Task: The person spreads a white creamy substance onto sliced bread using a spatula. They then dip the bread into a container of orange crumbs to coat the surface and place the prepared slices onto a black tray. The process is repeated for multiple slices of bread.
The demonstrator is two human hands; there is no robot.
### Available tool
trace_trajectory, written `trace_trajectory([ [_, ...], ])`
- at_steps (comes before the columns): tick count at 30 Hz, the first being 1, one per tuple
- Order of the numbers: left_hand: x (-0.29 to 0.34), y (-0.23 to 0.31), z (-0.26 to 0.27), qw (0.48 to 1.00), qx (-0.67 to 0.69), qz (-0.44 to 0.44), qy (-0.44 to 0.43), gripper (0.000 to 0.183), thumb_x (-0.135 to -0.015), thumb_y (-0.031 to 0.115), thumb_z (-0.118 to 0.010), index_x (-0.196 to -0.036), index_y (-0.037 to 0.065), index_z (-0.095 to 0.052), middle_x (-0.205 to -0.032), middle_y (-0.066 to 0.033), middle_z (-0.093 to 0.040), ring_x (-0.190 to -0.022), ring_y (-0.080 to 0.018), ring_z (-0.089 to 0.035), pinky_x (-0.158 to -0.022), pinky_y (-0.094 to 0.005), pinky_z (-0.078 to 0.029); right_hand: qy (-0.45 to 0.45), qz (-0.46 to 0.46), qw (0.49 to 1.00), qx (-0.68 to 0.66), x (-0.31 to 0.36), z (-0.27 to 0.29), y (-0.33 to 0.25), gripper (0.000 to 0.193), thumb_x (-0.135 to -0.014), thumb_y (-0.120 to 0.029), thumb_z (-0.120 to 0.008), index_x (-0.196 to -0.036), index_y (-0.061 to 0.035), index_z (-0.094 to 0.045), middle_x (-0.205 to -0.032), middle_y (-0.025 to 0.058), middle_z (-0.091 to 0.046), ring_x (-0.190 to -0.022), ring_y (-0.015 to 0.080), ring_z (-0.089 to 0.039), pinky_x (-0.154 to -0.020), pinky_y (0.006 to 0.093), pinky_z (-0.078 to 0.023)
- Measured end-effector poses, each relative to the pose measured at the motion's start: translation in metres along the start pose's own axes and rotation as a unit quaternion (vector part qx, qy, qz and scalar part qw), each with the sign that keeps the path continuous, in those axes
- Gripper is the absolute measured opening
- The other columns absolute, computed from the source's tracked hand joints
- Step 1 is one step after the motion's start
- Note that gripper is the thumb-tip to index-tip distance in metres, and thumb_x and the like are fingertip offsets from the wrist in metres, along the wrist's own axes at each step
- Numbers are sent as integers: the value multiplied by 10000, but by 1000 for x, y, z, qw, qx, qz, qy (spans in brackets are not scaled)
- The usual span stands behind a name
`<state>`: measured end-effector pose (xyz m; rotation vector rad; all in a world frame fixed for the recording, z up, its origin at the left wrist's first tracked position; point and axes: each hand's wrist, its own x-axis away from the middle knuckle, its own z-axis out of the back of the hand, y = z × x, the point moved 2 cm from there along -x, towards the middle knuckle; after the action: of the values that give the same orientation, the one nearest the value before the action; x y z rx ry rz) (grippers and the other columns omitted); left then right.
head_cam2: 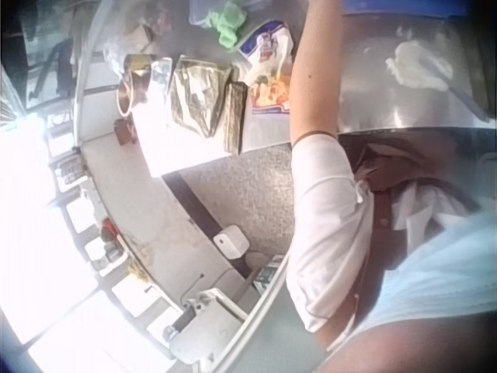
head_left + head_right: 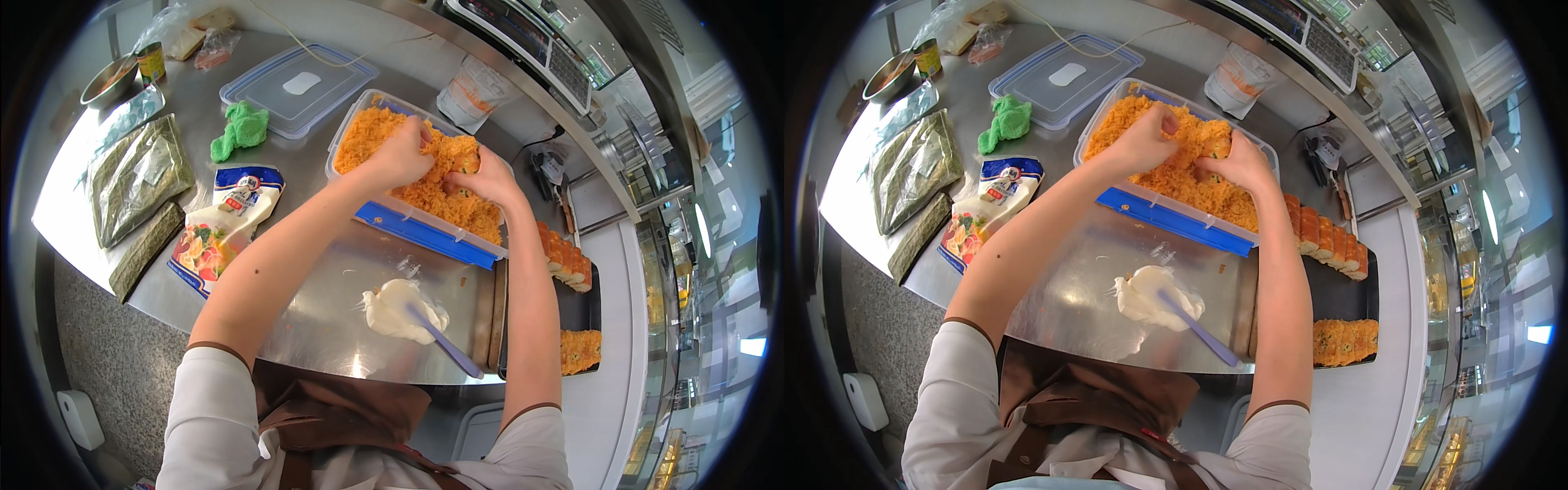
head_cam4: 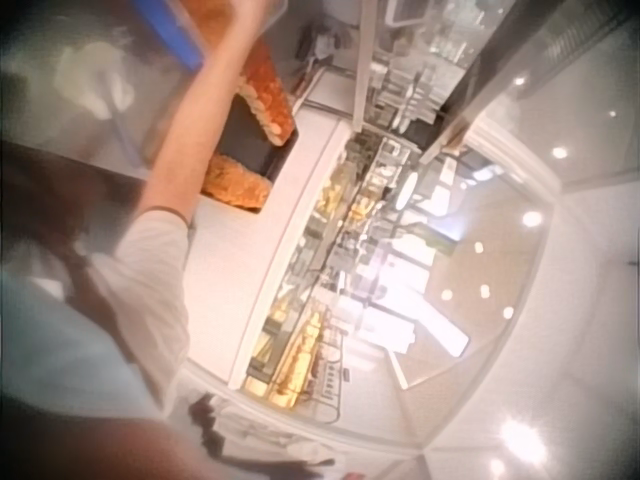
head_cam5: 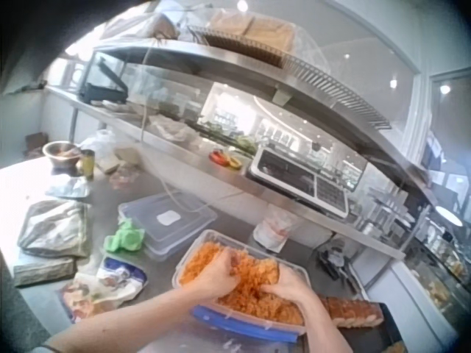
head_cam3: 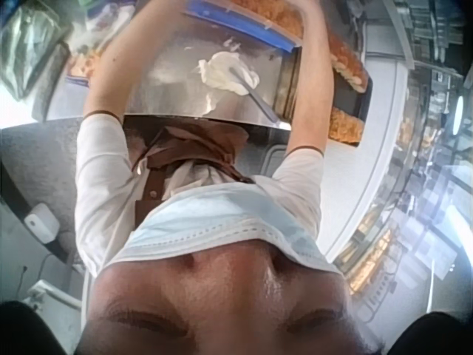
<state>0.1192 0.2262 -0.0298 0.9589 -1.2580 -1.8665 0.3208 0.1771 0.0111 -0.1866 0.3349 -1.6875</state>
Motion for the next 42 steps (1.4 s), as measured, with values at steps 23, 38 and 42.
trace_trajectory([
  [23, 3, 26, -18, 995, -1, -56, -80, 691, -797, 368, -801, -1260, -78, -549, -1102, -190, -674, -1015, -254, -669, -920, -353, -510, 178, -52, 843, -505, 37, 0, -21, 462, -854, -218, -817, -1203, 14, -625, -1114, 78, -691, -973, 137, -650, -861, 293, -498],
  [38, -22, 12, -15, 992, 106, -61, -38, 645, -719, 84, -849, -1276, -20, -543, -1188, -99, -670, -1107, -181, -641, -967, -339, -509, 25, -11, 867, -498, 60, 9, 29, 561, -914, -227, -728, -1364, 29, -514, -1301, 126, -617, -1210, 213, -582, -1030, 330, -440],
  [42, -26, 3, -11, 999, -27, -44, 15, 538, -630, 213, -876, -1023, -4, -580, -888, -99, -625, -845, -225, -638, -753, -359, -521, -7, -16, 987, -157, 47, -21, 62, 481, -869, -240, -738, -1271, -19, -591, -1181, 184, -673, -1098, 292, -653, -910, 376, -513],
])
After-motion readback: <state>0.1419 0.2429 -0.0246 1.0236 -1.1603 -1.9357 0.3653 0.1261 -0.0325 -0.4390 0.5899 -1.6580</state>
